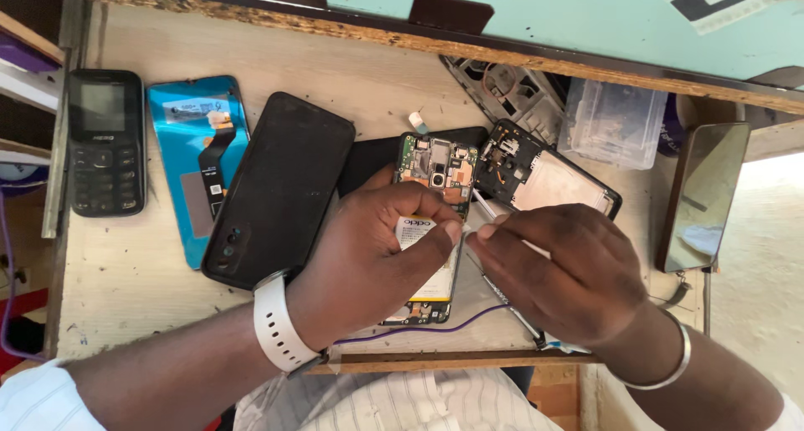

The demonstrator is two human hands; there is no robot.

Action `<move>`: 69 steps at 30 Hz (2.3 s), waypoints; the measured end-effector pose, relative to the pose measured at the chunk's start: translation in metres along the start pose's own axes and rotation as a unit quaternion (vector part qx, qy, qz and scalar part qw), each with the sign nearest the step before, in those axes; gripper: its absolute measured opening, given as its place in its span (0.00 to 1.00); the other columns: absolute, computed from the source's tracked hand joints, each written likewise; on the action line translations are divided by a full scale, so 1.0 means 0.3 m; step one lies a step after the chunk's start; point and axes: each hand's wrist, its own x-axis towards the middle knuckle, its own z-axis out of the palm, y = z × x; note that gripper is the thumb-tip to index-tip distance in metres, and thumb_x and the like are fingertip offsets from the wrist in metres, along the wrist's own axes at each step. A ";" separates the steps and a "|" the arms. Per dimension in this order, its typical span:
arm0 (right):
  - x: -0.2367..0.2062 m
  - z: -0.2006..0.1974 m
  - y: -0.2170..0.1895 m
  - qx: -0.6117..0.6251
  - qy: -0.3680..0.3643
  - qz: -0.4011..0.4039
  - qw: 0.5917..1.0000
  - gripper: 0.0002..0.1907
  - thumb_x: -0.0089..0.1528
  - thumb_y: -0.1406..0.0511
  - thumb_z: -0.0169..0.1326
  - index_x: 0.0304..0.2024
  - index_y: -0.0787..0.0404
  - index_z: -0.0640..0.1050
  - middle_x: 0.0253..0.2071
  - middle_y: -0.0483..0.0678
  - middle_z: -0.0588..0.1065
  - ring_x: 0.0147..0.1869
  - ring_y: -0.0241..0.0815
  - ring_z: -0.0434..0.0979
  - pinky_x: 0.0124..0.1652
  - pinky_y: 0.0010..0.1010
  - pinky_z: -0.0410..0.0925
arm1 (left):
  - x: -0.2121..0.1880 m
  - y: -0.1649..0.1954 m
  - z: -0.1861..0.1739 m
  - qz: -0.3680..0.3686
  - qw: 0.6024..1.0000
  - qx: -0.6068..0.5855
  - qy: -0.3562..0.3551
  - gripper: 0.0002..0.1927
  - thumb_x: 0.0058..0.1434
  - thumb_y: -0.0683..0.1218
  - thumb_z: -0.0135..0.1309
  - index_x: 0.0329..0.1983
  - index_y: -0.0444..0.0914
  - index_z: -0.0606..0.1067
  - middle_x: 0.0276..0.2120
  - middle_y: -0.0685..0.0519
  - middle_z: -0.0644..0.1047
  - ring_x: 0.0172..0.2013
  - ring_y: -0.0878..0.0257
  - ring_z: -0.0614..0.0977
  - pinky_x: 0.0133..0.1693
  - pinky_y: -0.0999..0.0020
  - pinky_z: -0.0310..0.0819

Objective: The person disassembles a smartphone at a repair bench. They pry the back cover and frame apart by hand, use a metal spudger to lever the screen assembly away from the housing, work around the battery with the spudger, and use a screwdriver on the exposed internals before lifting the frame off the body.

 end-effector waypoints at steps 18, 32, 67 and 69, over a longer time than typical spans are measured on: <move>-0.031 0.023 0.000 0.009 -0.010 0.020 1.000 0.12 0.55 0.74 0.70 0.37 0.65 0.79 0.36 0.50 0.75 0.36 0.45 0.79 0.35 0.34 0.72 | -0.001 0.003 0.005 -0.021 0.999 -0.029 -0.021 0.04 0.61 0.43 0.60 0.35 0.36 0.80 0.39 0.49 0.78 0.41 0.64 0.80 0.46 0.69 0.75; -0.033 0.043 -0.009 0.009 0.000 0.049 0.999 0.13 0.53 0.73 0.70 0.38 0.65 0.80 0.36 0.49 0.75 0.36 0.44 0.78 0.35 0.34 0.72 | -0.002 0.000 0.005 -0.017 0.999 -0.036 -0.020 0.04 0.60 0.43 0.60 0.35 0.37 0.80 0.40 0.50 0.77 0.41 0.64 0.81 0.46 0.68 0.75; -0.167 0.063 0.125 0.733 0.052 0.449 0.508 0.07 0.68 0.71 0.56 0.47 0.69 0.78 0.50 0.55 0.77 0.51 0.44 0.80 0.50 0.39 0.74 | 0.043 -0.004 -0.051 -0.153 0.842 -0.513 -0.059 0.24 0.62 0.39 0.49 0.62 0.29 0.65 0.51 0.42 0.77 0.52 0.53 0.81 0.55 0.51 0.78; -0.163 0.061 0.123 0.737 0.052 0.449 0.503 0.06 0.69 0.71 0.55 0.48 0.68 0.78 0.52 0.55 0.77 0.53 0.45 0.80 0.52 0.40 0.74 | 0.045 -0.001 -0.061 -0.176 0.822 -0.540 -0.037 0.21 0.70 0.47 0.49 0.60 0.31 0.69 0.52 0.43 0.77 0.52 0.54 0.80 0.56 0.50 0.77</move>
